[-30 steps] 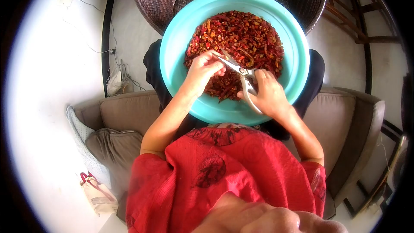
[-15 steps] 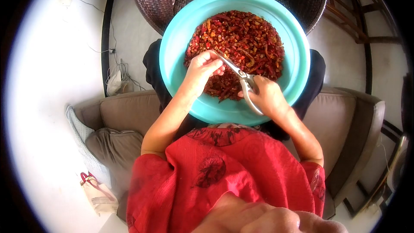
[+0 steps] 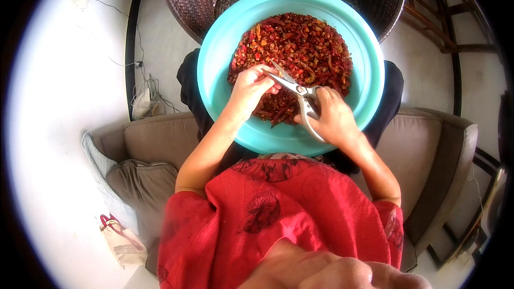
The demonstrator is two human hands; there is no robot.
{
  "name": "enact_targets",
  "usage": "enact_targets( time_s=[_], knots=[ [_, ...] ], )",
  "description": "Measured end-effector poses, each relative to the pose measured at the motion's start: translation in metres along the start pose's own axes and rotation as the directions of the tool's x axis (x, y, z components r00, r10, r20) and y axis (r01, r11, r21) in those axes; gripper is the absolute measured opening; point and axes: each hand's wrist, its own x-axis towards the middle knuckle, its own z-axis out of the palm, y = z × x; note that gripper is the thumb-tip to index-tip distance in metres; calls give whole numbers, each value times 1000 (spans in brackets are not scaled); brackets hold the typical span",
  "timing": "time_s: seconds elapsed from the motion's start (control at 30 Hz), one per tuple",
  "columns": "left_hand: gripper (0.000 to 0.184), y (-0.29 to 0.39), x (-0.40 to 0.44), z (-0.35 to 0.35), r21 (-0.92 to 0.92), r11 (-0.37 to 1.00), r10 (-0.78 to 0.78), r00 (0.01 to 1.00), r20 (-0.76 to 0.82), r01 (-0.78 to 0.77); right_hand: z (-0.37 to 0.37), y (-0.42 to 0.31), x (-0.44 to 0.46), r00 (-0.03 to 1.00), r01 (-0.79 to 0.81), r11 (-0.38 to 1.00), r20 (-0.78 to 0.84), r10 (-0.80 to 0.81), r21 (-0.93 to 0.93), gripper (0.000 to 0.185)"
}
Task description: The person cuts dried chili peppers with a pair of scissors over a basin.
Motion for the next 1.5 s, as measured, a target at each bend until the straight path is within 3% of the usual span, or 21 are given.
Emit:
enact_targets(
  time_s=[0.17,0.2,0.33,0.43,0.5,0.53,0.6,0.7,0.83,0.97,1.03,1.1,1.17,1.23,1.27,1.33,1.43,1.5],
  knots=[
    [10,-2,1,0,85,994,70,997,-17,-68,0,1,2,1000,7,1000,-17,-7,7,55],
    [10,-4,1,0,129,986,107,994,-8,-105,-2,2,4,999,-32,999,44,32,12,54],
    [9,-3,1,-2,208,974,98,995,-9,-94,-10,0,4,972,-153,985,190,136,79,50],
    [9,3,1,-1,230,973,37,999,-2,-35,0,7,1,975,-168,970,176,136,179,50],
    [12,3,1,2,-75,994,-86,995,-57,82,-5,3,2,972,-187,967,175,157,172,51],
    [12,4,1,1,-74,994,-86,995,-57,82,-7,0,3,967,-212,963,176,183,164,51],
    [14,6,1,-2,-288,943,-173,985,-3,165,-7,2,2,967,-215,960,178,183,179,52],
    [12,1,3,-7,-392,908,-116,988,104,148,-6,2,0,972,-181,968,178,150,172,54],
    [9,-2,5,-7,-323,936,-96,986,136,136,-5,-3,1,979,-128,978,179,97,166,56],
    [7,1,3,-2,-259,959,-107,993,43,114,-6,-6,3,968,-168,973,214,132,161,55],
    [7,3,4,-1,-256,963,-92,996,8,91,-3,-6,1,996,-67,988,60,59,142,55],
    [7,6,4,2,-214,976,6,995,-98,-27,-6,-6,1,998,-44,992,48,39,118,56],
    [7,9,1,8,-245,968,28,995,-96,-51,-4,-2,1,999,-24,995,34,21,93,56],
    [6,9,2,10,-184,981,43,995,-95,-60,4,3,0,994,69,994,-85,-61,87,49],
    [6,8,3,8,-186,981,37,994,-99,-55,5,5,1,995,66,994,-79,-59,89,49],
    [7,7,3,1,-131,990,42,999,-24,-44,7,5,-1,995,-93,971,52,84,220,45],
    [8,8,2,-3,-58,998,-11,1000,-12,10,8,9,-7,1000,16,983,-27,-11,182,43],
    [9,11,1,0,-42,999,10,1000,-10,-10,5,6,-14,999,-30,980,-19,34,198,41]
  ],
)
